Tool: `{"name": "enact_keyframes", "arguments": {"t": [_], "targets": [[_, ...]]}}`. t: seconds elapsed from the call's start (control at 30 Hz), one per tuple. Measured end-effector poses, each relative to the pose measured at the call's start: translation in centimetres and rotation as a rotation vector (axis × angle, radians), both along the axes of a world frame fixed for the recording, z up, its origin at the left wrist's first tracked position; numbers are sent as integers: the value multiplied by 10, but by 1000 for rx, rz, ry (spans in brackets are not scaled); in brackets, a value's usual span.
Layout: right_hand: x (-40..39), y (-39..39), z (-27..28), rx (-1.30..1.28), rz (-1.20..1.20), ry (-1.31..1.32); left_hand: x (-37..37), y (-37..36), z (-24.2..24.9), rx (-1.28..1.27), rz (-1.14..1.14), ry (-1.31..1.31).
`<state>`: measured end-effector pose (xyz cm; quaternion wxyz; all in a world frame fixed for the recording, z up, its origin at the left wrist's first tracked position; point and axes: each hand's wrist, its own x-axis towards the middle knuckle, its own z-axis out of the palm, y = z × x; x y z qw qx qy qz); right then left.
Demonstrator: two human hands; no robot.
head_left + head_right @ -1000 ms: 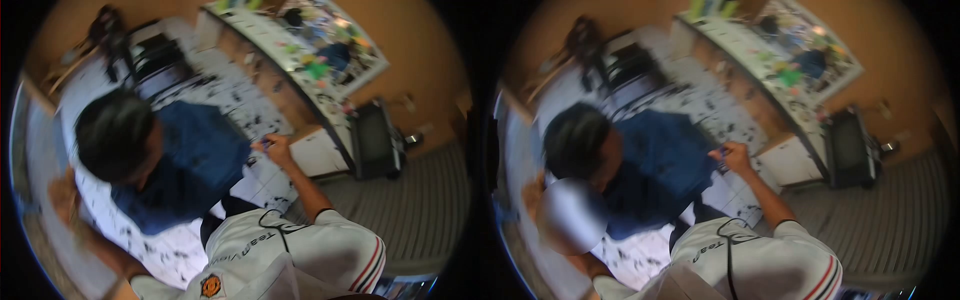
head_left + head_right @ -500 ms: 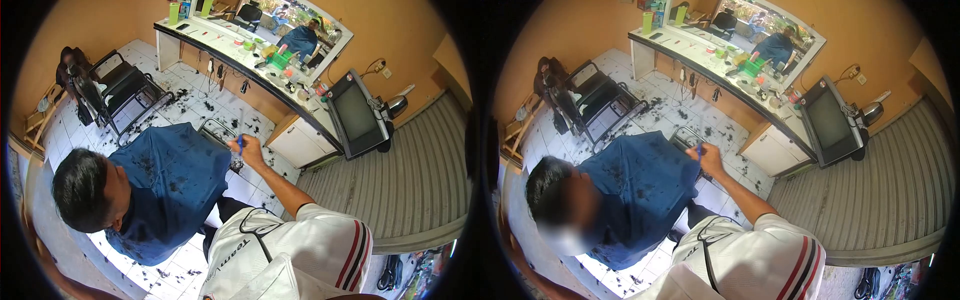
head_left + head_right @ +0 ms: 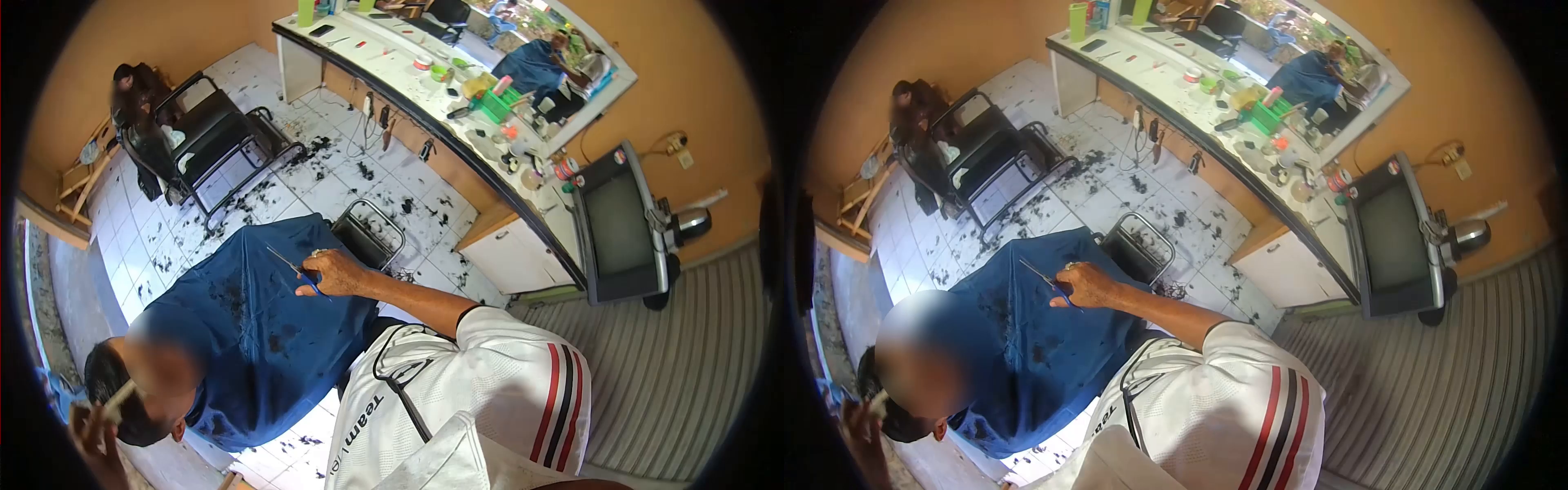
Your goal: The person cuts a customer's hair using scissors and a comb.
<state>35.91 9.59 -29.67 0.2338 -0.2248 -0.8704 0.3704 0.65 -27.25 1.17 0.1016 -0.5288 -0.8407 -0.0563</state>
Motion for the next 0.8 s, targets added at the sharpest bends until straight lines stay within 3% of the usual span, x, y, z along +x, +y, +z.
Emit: {"name": "enact_keyframes", "arguments": {"t": [0.03, 0.07, 0.1, 0.13, 0.17, 0.23, 0.3, 0.33, 0.37, 0.43, 0.5, 0.6, 0.63, 0.7, 0.77, 0.8], "targets": [[-6, 12, -2, 18, 30, 9, 62, 22, 39, -214, -97, 236], [-12, 24, 3, 33, 72, 36, 77, 19, 41, -208, -178, 305], [-22, 34, 7, 30, 151, 71, 84, 9, 36, -186, -64, 182], [-32, 38, 27, -58, 218, 91, 89, 2, 22, -82, 114, -71], [-44, 39, 43, 11, 296, 165, 107, -5, 11, 51, 309, -318], [-71, 29, 86, 6, 455, 278, 153, -1, -14, 228, 475, -631], [-94, 11, 135, 105, 644, 406, 175, 22, -32, 163, 346, -768], [-104, -4, 155, 118, 727, 480, 189, 35, -42, 304, 303, -959], [-117, -15, 164, 91, 811, 499, 192, 36, -49, 184, 249, -908], [-134, -23, 183, 420, 989, 627, 199, 34, -61, 178, 242, -925], [-139, -29, 197, 500, 998, 625, 206, 32, -58, 162, 274, -993], [-156, -25, 202, 353, 962, 432, 213, 11, -60, 690, 139, -1204], [-161, -23, 203, 360, 964, 430, 213, 5, -72, 919, -14, -1197], [-173, -23, 204, 150, 993, 341, 211, 10, -88, 1136, -77, -1052], [-190, -22, 207, 92, 1016, 262, 212, 32, -98, 1197, 105, -822], [-199, -21, 208, 96, 1049, 240, 212, 44, -102, 1249, 167, -836]]}}
